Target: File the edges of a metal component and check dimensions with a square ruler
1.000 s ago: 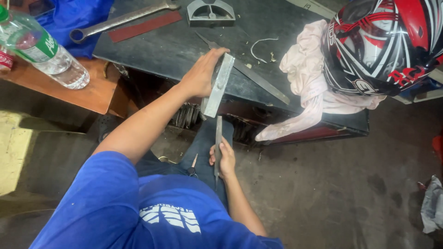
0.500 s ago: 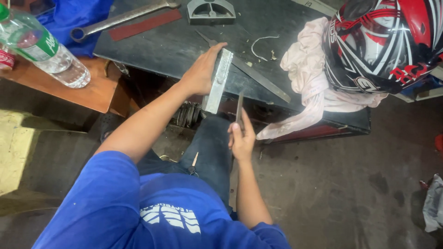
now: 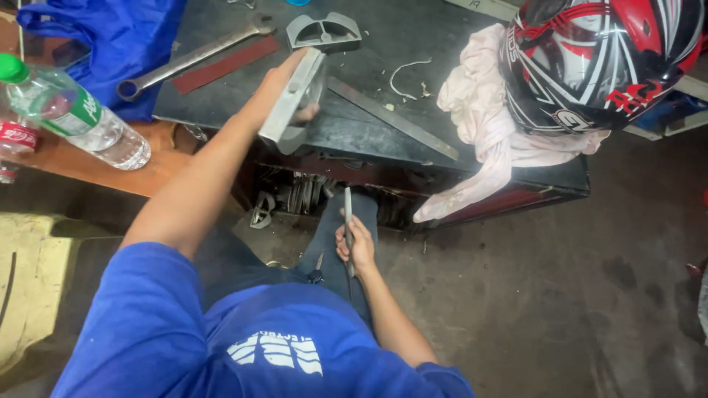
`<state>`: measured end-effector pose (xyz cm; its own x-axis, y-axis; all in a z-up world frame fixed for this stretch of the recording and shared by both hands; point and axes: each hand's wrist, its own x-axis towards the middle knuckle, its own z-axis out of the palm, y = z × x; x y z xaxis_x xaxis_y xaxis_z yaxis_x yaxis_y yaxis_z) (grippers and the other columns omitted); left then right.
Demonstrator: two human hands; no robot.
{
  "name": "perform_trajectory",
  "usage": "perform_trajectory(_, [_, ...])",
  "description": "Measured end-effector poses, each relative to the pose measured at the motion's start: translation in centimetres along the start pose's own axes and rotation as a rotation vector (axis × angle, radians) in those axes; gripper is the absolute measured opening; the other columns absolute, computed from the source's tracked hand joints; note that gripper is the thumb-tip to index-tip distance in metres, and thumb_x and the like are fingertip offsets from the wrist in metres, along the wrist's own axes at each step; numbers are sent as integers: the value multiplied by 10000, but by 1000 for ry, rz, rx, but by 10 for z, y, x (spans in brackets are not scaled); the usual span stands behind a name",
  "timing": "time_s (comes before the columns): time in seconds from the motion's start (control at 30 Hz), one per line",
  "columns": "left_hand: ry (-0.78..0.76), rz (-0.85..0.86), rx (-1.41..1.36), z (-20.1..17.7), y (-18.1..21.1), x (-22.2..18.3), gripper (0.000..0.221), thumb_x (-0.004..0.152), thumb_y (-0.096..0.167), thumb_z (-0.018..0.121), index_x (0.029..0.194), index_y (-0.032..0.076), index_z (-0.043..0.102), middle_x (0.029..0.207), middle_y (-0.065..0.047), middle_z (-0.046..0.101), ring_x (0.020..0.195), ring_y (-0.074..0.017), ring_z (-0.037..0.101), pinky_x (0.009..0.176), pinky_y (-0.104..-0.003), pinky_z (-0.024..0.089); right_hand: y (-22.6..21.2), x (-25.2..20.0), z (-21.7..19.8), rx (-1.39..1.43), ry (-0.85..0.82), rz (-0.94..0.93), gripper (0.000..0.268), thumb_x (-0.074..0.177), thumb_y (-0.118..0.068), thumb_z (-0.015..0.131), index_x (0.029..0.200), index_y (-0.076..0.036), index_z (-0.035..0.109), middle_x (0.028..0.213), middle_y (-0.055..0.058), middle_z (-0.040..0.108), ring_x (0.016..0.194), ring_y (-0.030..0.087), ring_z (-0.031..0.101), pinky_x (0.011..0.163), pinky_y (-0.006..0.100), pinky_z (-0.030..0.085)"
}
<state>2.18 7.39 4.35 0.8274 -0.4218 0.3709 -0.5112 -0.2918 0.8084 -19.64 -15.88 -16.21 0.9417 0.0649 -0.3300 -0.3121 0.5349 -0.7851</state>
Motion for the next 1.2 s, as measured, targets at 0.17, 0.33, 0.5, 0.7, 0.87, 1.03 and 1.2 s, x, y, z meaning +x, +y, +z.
perform_trajectory(0.17, [-67, -1, 126, -7, -2, -9, 685, 804, 244, 698, 1410, 97, 416, 1019, -98, 632, 890, -221, 554, 798, -389, 445, 7, 5, 6, 58, -20, 2, 466, 990, -191, 458, 1405, 20, 472, 684, 141, 522, 343, 94, 313, 257, 220, 230])
perform_trajectory(0.33, [-90, -82, 370, 3, -31, -7, 819, 738, 298, 752, 1442, 74, 400, 1137, -249, 571, 1022, -430, 527, 878, -486, 410, 7, 1, 8, 36, -43, 23, 483, 984, -204, 477, 1411, 23, 478, 665, 138, 504, 350, 82, 321, 256, 208, 235])
perform_trajectory(0.5, [-126, -92, 458, 2, -28, -5, 924, 722, 351, 781, 1488, 38, 370, 1246, -261, 558, 1098, -405, 494, 904, -491, 392, 9, 3, -2, 76, -71, 25, 457, 994, -173, 460, 1408, 17, 477, 680, 150, 517, 354, 92, 315, 264, 212, 234])
perform_trajectory(0.7, [-92, -99, 573, 12, -39, 3, 923, 676, 404, 766, 1440, 15, 425, 1177, -274, 597, 1114, -437, 499, 908, -491, 375, 8, 2, -3, 73, -70, 33, 458, 991, -193, 477, 1398, 18, 482, 683, 126, 512, 368, 87, 304, 276, 215, 220])
perform_trajectory(0.87, [68, -277, 555, 25, -32, 9, 1054, 641, 459, 908, 1469, 26, 420, 1251, -288, 550, 1112, -404, 501, 947, -466, 384, 6, -2, 0, 98, -84, 27, 455, 990, -185, 490, 1391, 30, 480, 674, 136, 502, 377, 91, 313, 275, 211, 221])
perform_trajectory(1.03, [285, -179, 680, 50, -48, 20, 810, 787, 450, 719, 1399, -12, 456, 1042, -245, 651, 1009, -398, 536, 831, -453, 401, 5, -5, 1, 76, -76, 15, 440, 994, -188, 494, 1380, 23, 501, 672, 132, 520, 367, 83, 314, 271, 214, 236])
perform_trajectory(1.2, [341, -185, 664, 62, -50, 26, 754, 768, 397, 694, 1371, 17, 447, 1048, -177, 678, 1004, -369, 504, 833, -431, 382, 10, -4, -2, 69, -70, 2, 437, 1003, -186, 480, 1385, 24, 494, 667, 134, 507, 361, 85, 310, 267, 216, 238])
